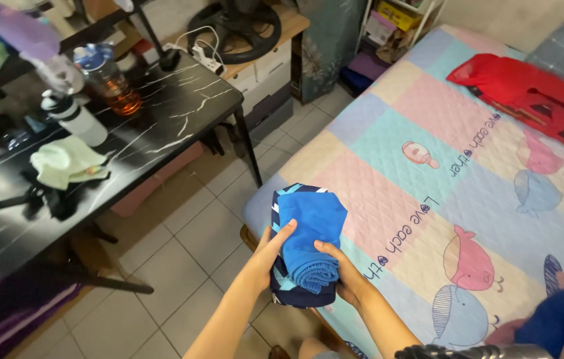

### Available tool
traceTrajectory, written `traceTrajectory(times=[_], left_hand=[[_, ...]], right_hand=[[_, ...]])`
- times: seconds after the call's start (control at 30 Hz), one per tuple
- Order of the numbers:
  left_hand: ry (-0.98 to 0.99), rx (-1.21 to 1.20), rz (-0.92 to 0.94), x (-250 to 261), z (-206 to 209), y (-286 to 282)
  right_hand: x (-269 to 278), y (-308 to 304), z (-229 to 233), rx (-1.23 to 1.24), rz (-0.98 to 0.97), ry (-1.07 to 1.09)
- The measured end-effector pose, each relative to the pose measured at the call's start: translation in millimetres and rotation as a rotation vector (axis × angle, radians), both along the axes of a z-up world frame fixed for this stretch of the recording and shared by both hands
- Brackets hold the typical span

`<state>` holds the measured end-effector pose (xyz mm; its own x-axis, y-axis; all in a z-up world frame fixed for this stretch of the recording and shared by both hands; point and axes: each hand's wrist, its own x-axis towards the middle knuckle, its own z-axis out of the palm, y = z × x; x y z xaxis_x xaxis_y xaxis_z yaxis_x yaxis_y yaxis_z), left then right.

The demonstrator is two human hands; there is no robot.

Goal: Folding clothes and organizing them into a drawer.

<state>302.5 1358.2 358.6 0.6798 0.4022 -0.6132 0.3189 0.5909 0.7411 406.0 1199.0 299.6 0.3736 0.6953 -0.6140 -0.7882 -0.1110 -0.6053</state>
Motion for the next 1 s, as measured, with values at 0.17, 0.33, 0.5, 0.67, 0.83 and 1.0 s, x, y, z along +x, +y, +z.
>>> traceTrajectory(times=[0.17, 0.33, 0.5, 0.67, 0.83, 1.0], left_hand=[[-0.053, -0.022, -0.072, 35, -7, 41], [0.003, 0.0, -0.104, 81, -7, 79], [-0.048, -0.01, -0.087, 120, -8, 113], [-0.037, -0.045, -0.1, 154, 4, 145], [-0.014, -0.026, -0.149, 182, 6, 184], [-0.001, -0.031, -0.261, 205, 8, 239]], right_hand=[[28, 34, -7, -0.032, -0.054, -0.025], [69, 70, -14, 0.007, -0.083, 0.004], [110, 103, -4, -0.016, -0.061, -0.006], [142, 135, 1, 0.018, -0.079, -0.022], [165, 169, -2, -0.023, -0.135, -0.003], [173, 216, -4, -0.024, -0.246, 0.009]])
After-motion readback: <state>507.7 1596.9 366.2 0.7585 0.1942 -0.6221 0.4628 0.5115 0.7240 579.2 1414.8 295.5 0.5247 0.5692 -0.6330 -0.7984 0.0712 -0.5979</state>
